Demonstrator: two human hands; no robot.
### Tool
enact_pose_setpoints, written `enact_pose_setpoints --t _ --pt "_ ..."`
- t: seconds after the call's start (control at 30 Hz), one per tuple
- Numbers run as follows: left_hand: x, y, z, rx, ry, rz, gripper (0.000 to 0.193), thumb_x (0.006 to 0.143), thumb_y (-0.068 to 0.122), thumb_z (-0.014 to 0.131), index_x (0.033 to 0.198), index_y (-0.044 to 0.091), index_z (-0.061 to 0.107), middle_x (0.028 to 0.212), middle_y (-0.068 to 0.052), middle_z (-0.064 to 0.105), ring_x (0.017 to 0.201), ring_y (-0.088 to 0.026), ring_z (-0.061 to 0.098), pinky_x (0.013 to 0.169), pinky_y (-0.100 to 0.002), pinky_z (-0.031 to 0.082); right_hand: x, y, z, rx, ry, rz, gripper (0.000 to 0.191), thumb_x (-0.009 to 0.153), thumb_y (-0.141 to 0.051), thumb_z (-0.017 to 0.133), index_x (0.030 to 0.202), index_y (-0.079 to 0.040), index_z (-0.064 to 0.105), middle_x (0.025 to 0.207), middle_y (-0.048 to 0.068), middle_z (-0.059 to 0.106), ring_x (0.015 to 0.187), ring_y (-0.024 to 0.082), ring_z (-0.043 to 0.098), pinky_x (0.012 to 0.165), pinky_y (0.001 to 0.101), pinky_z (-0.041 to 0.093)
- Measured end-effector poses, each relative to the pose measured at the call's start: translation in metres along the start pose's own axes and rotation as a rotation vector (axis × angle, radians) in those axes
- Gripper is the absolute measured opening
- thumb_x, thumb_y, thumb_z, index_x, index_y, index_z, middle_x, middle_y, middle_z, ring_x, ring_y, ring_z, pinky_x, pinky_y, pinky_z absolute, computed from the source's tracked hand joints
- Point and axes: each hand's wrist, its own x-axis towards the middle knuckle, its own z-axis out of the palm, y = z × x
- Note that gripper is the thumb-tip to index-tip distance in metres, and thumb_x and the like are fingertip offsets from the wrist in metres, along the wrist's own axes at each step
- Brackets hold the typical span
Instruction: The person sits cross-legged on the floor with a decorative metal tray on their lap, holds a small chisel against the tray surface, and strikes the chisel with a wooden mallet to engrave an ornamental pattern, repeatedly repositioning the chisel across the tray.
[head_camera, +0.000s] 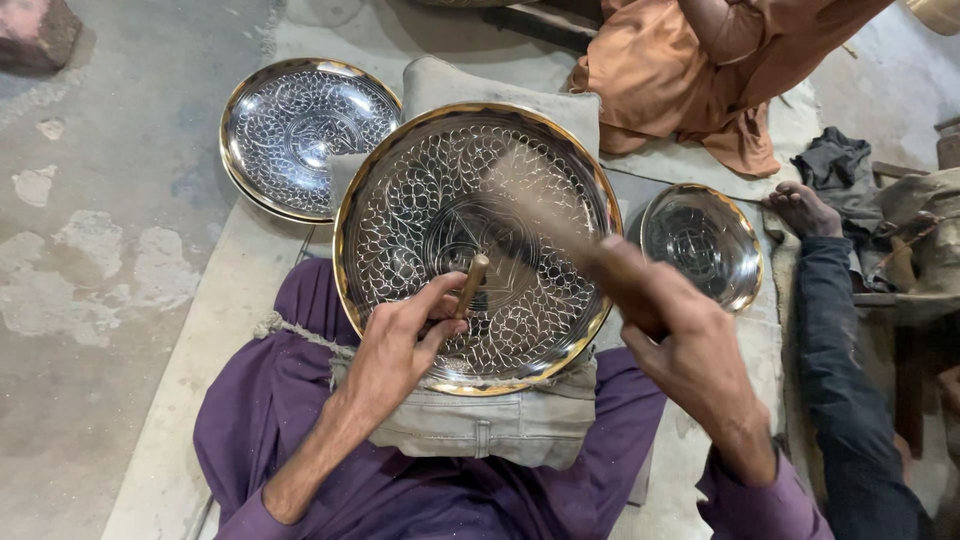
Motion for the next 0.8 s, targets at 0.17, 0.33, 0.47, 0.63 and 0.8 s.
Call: enact_pose_setpoints --t 0.17,0.33,0.47,0.63,0.8 --pt "0.003 -0.003 0.001 0.018 0.014 -0.050 0.050 0.090 0.008 0.071 0.137 0.011 0.056 0.097 -0.014 0.080 0.091 -0.023 0.081 0.078 -0.037 0.066 0.001 -0.006 0.004 0.122 0.171 -0.008 0.076 0.079 -0.002 0.070 0.149 -0.026 0.053 0.119 0.005 0.071 0.085 0.022 0.071 0.077 0.0348 0.060" --pt "0.008 -0.005 -0.004 0.051 -0.064 -0.052 0.048 0.091 0.009 0.069 0.137 0.013 0.057 0.101 -0.013 0.079 0.090 -0.023 0.080 0.075 -0.038 0.068 -0.012 -0.009 -0.001 -0.079 -0.155 0.254 0.084 0.078 -0.005 0.075 0.152 -0.039 0.054 0.106 0.001 0.073 0.088 0.025 0.074 0.076 0.0405 0.060" --pt "0.020 -0.006 -0.021 0.063 -0.116 0.077 0.045 0.092 0.010 0.069 0.135 0.014 0.058 0.100 -0.010 0.080 0.090 -0.022 0.080 0.078 -0.039 0.067 -0.039 -0.009 0.009 0.195 0.142 0.187 0.081 0.073 -0.002 0.076 0.148 -0.016 0.051 0.119 0.017 0.068 0.099 0.035 0.071 0.082 0.0428 0.057" --pt "0.042 -0.003 -0.037 0.063 -0.439 0.074 0.048 0.087 0.011 0.071 0.133 0.015 0.061 0.097 -0.007 0.081 0.086 -0.020 0.080 0.076 -0.039 0.066 -0.092 -0.013 0.046 0.442 0.183 0.376 0.077 0.071 -0.008 0.080 0.143 -0.005 0.051 0.112 0.019 0.070 0.098 0.030 0.074 0.082 0.0395 0.059" --pt "0.054 0.005 -0.041 0.172 -0.591 0.177 0.051 0.085 0.012 0.071 0.136 0.014 0.062 0.095 -0.005 0.078 0.082 -0.018 0.076 0.078 -0.040 0.059 -0.127 -0.020 0.081 0.460 0.167 0.368 0.076 0.068 -0.001 0.078 0.138 0.001 0.050 0.113 0.021 0.066 0.106 0.030 0.069 0.090 0.0372 0.054"
